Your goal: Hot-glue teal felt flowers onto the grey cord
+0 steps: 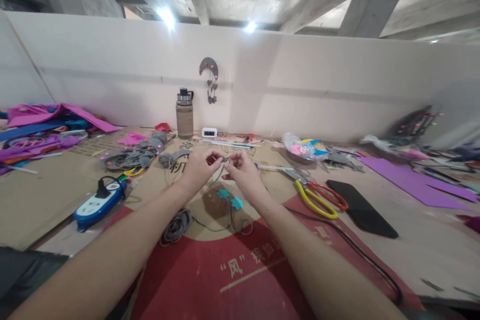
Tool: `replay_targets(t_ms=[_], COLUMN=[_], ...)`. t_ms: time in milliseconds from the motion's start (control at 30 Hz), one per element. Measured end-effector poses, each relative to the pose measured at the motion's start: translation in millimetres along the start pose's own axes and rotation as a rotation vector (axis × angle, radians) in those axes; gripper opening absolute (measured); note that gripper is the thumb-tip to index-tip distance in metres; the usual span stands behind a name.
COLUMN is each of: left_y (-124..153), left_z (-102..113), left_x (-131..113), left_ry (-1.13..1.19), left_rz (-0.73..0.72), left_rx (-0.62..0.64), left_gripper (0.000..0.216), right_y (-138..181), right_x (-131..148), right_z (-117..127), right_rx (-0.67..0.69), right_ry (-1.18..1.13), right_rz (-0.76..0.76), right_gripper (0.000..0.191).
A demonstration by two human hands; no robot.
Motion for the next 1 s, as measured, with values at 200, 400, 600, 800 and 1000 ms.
replay_targets(t_ms=[200, 400, 600, 800, 1000], left_y=[-2, -1, 1, 1, 0], left_z=[-8, 0, 2, -10, -15], left_x=[14, 0, -3, 12, 21], left_ry=[0.078, -0.036, -0.069, 0.148, 0.386], left_rz=[0.11, 0.047, 0.055, 0.221, 0.281], left_rx=[0.046, -0.008, -0.033, 0.105, 0.134], left_gripper=[0.011, 0.008, 0.009, 0.013, 0.019], right_y=[-4, -3, -1, -4, -5], right_x=[7, 3, -4, 13, 19], right_z=[12, 4, 6, 14, 13], right_rx=[-0.072, -0.056, -0.041, -0.034, -0.021], right_ry=[0.159, 0.083, 0.091, 0.35, 0.411], right_rz=[0.117, 0.106, 0.027, 0.165, 0.219], right_gripper=[0.027, 0.032, 0.011, 0.01, 0.013])
Point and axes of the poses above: each hand's wrist, its own y-axis away from the middle knuckle, its own z-axis out of the back of the hand, x = y × z, the point moved 10 cm from there along -y, towards the middle knuckle, and after that the axes turned 15 degrees about z, right-handed, at the moved point
